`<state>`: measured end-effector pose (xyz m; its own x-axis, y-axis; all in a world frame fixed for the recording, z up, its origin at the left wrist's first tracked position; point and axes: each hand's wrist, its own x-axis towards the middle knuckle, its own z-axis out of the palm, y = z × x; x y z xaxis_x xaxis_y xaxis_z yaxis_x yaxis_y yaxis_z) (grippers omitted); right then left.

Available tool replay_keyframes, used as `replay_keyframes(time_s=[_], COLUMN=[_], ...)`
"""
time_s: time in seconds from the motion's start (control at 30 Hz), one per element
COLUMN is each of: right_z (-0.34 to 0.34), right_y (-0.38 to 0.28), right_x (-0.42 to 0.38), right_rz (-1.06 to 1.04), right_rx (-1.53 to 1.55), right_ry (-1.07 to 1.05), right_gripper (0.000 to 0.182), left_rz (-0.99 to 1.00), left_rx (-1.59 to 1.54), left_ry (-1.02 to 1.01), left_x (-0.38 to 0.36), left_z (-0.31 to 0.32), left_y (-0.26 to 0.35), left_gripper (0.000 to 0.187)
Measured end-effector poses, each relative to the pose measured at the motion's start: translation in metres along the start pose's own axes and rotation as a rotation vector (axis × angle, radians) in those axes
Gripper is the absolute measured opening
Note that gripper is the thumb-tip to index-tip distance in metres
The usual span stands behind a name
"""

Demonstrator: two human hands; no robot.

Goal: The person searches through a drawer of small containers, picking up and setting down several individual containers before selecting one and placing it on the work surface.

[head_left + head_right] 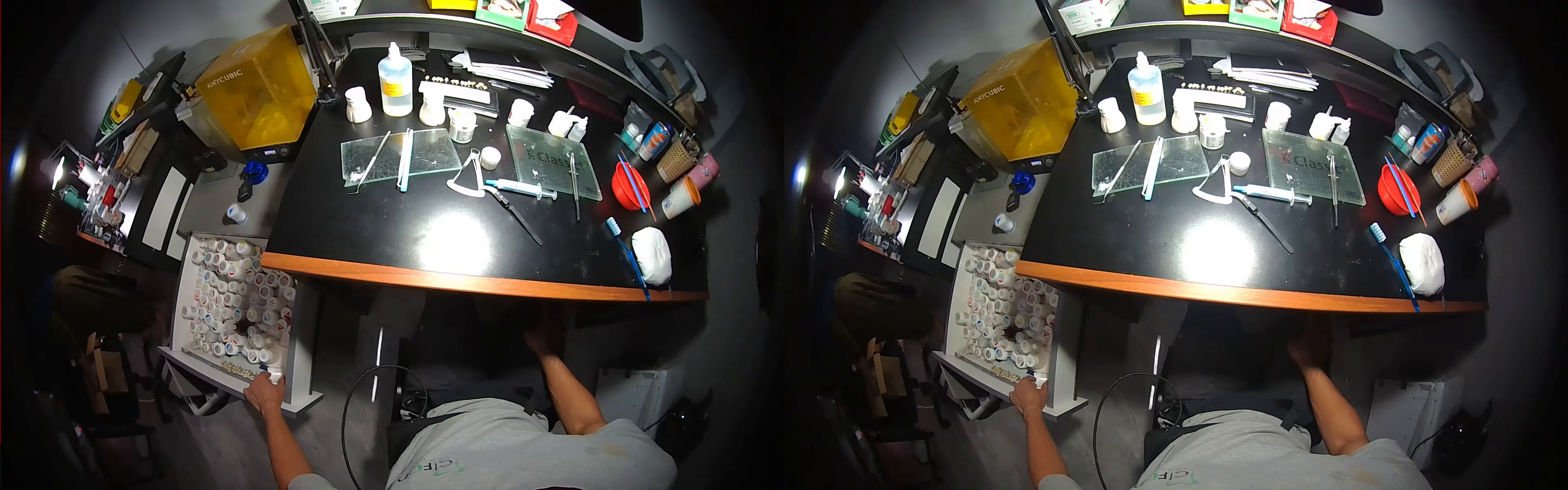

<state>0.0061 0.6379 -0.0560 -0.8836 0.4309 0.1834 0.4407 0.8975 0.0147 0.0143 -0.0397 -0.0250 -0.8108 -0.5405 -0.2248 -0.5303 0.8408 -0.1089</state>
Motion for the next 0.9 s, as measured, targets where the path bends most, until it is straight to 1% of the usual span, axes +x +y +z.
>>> replay_keyframes(time_s=[0.07,0.17,0.27,0.37,0.47,0.57,0.67,0.77,0.9], right_z=[0.003,0.002,0.008,0.008,0.008,0.005,0.004,0.003,0.001], right_y=[0.004,0.003,0.007,0.009,0.006,0.005,0.003,0.004,0.001], right_x=[0.003,0.0,-0.002,-0.001,-0.003,-0.004,-0.004,-0.004,-0.006], right_rz=[-0.008,-0.032,-0.007,0.024,0.021,0.024,0.095,0.082,0.114], right_rx=[0.064,0.062,0.015,0.062,0.036,0.031,-0.027,0.006,0.011], right_ry=[-0.032,0.031,0.018,-0.055,-0.017,-0.031,-0.136,-0.136,-0.147], right_gripper=[0.084,0.083,0.084,0.085,0.085,0.085,0.084,0.084,0.085], left_rz=[0.007,-0.011,-0.028,-0.015,-0.026,-0.009,-0.029,-0.021,-0.03], left_rx=[-0.002,-0.054,-0.04,0.001,0.041,0.048,0.07,0.069,0.064], left_ry=[0.034,0.028,-0.002,0.004,-0.016,0.016,-0.065,-0.059,-0.071], left_x=[-0.001,-0.003,-0.004,-0.001,-0.001,-0.006,-0.005,-0.005,-0.006], left_z=[-0.001,-0.005,-0.009,-0.003,-0.004,-0.01,-0.017,-0.016,-0.016], left_y=[0.001,0.003,0.006,0.001,0.004,0.007,0.011,0.01,0.009], left_gripper=[0.037,0.037,0.039,0.04,0.04,0.04,0.039,0.038,0.037])
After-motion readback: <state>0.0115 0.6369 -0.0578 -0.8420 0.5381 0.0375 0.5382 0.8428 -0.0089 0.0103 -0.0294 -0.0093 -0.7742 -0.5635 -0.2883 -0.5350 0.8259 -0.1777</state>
